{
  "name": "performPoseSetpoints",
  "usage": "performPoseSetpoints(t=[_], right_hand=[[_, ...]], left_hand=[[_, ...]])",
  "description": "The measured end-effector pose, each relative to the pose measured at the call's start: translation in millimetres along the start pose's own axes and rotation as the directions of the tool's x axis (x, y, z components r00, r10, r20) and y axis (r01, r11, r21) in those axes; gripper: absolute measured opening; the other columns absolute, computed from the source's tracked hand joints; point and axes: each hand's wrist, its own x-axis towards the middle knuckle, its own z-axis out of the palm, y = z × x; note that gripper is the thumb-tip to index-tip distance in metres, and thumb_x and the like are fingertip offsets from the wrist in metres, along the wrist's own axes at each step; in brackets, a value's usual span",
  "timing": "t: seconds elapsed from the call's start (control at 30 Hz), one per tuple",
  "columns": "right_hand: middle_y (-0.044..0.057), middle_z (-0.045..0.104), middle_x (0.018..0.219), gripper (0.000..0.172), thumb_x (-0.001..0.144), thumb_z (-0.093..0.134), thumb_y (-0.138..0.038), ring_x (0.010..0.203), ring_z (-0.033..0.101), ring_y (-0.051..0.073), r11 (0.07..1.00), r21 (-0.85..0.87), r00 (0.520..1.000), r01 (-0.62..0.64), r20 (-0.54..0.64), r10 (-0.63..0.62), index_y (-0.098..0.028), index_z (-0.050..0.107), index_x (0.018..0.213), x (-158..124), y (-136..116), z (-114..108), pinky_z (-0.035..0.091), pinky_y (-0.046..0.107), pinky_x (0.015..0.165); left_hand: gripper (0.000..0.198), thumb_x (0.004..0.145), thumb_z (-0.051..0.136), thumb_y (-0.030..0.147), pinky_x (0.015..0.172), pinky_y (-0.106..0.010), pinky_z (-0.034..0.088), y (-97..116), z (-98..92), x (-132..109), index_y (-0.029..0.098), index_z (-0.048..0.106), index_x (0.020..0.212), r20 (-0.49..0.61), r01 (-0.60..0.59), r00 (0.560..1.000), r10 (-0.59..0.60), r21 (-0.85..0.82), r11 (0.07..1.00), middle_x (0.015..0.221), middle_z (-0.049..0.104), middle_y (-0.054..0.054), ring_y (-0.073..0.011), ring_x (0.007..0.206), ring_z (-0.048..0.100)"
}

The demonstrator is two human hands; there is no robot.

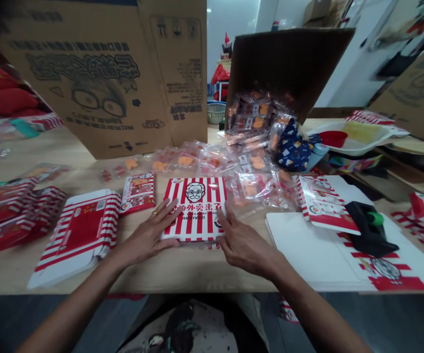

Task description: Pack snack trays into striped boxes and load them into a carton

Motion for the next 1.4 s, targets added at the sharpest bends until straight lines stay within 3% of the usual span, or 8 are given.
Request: performPoseSetpoints(t=[0.17, 0.3, 0.57, 0.7, 0.87, 1.0, 1.27, 1.4], right_hand=[[0.023, 0.023, 0.164, 0.065, 0.09, 0.048, -0.017, 0.137, 0.05, 0.043, 0.997, 0.068, 0.999, 0.035, 0.012, -0.036, -0.014, 0.035, 0.154, -17, 2, -10, 0.052, 0.056, 0.103], [0.024, 0.033, 0.158, 0.066, 0.092, 0.056, -0.031, 0.144, 0.038, 0.044, 0.986, 0.092, 0.99, 0.139, 0.018, -0.142, -0.015, 0.037, 0.153, -5, 15, -16, 0.046, 0.058, 0.11], [0.017, 0.049, 0.141, 0.058, 0.089, 0.063, -0.025, 0.121, 0.059, 0.034, 0.972, 0.119, 0.979, 0.202, -0.032, -0.2, -0.026, 0.052, 0.147, 19, 23, -27, 0.052, 0.054, 0.103], [0.011, 0.057, 0.133, 0.047, 0.086, 0.062, -0.012, 0.115, 0.063, 0.029, 0.98, 0.153, 0.99, 0.13, -0.069, -0.12, -0.029, 0.068, 0.129, 30, 22, -26, 0.054, 0.047, 0.101], [0.015, 0.044, 0.151, 0.074, 0.081, 0.066, -0.012, 0.135, 0.049, 0.037, 0.96, 0.094, 0.964, 0.264, -0.022, -0.263, -0.026, 0.045, 0.151, 19, 24, -27, 0.051, 0.053, 0.106], [0.017, 0.034, 0.159, 0.071, 0.087, 0.063, -0.019, 0.146, 0.036, 0.04, 0.96, 0.066, 0.963, 0.271, -0.012, -0.27, -0.023, 0.04, 0.154, 13, 27, -26, 0.047, 0.056, 0.111], [0.013, 0.061, 0.137, 0.041, 0.098, 0.047, -0.017, 0.112, 0.067, 0.029, 0.964, 0.023, 0.964, 0.265, 0.003, -0.266, -0.023, 0.059, 0.137, 22, 19, -39, 0.057, 0.045, 0.094], [0.016, 0.056, 0.143, 0.041, 0.098, 0.049, -0.016, 0.106, 0.069, 0.027, 0.964, -0.048, 0.966, 0.26, 0.017, -0.26, -0.023, 0.056, 0.137, 15, 15, -37, 0.059, 0.042, 0.088]], left_hand=[[0.076, 0.096, 0.041, 0.067, 0.119, -0.055, 0.036, -5, -2.7, 3, 0.024, 0.031, 0.158, -0.023, -0.027, 0.999, 0.028, 0.069, 0.997, 0.167, 0.024, -0.013, -0.0352, 0.154, 0.02], [0.071, 0.098, 0.036, 0.065, 0.115, -0.054, 0.042, -2, -7.5, 7, 0.023, 0.038, 0.155, -0.039, -0.012, 0.999, 0.016, 0.101, 0.995, 0.163, 0.033, -0.013, -0.0339, 0.151, 0.031], [0.05, 0.104, 0.035, 0.053, 0.099, -0.049, 0.055, 5, -17.5, 17, 0.029, 0.056, 0.143, -0.133, 0.015, 0.991, 0.0, 0.113, 0.994, 0.147, 0.058, -0.008, -0.029, 0.132, 0.058], [0.045, 0.105, 0.039, 0.042, 0.112, -0.06, 0.042, 5, -8.5, 13, 0.029, 0.052, 0.146, -0.169, -0.016, 0.985, 0.039, 0.132, 0.991, 0.15, 0.054, -0.01, -0.0313, 0.138, 0.053], [0.05, 0.103, 0.042, 0.047, 0.114, -0.054, 0.043, -4, -5.1, -2, 0.028, 0.048, 0.149, -0.182, -0.101, 0.978, 0.1, 0.005, 0.995, 0.161, 0.039, -0.009, -0.0297, 0.15, 0.035], [0.045, 0.105, 0.039, 0.041, 0.11, -0.057, 0.047, -7, -1.0, -2, 0.026, 0.053, 0.145, -0.234, -0.121, 0.962, 0.138, 0.087, 0.989, 0.156, 0.046, -0.012, -0.0324, 0.146, 0.042], [0.043, 0.106, 0.039, 0.034, 0.104, -0.053, 0.05, -8, 3.8, 3, 0.028, 0.051, 0.146, -0.285, -0.153, 0.936, 0.207, 0.201, 0.968, 0.152, 0.052, -0.012, -0.0314, 0.139, 0.052], [0.041, 0.105, 0.042, 0.035, 0.106, -0.054, 0.049, -13, 4.0, 0, 0.029, 0.054, 0.144, -0.282, -0.171, 0.934, 0.22, 0.187, 0.967, 0.152, 0.052, -0.011, -0.0313, 0.139, 0.051]])
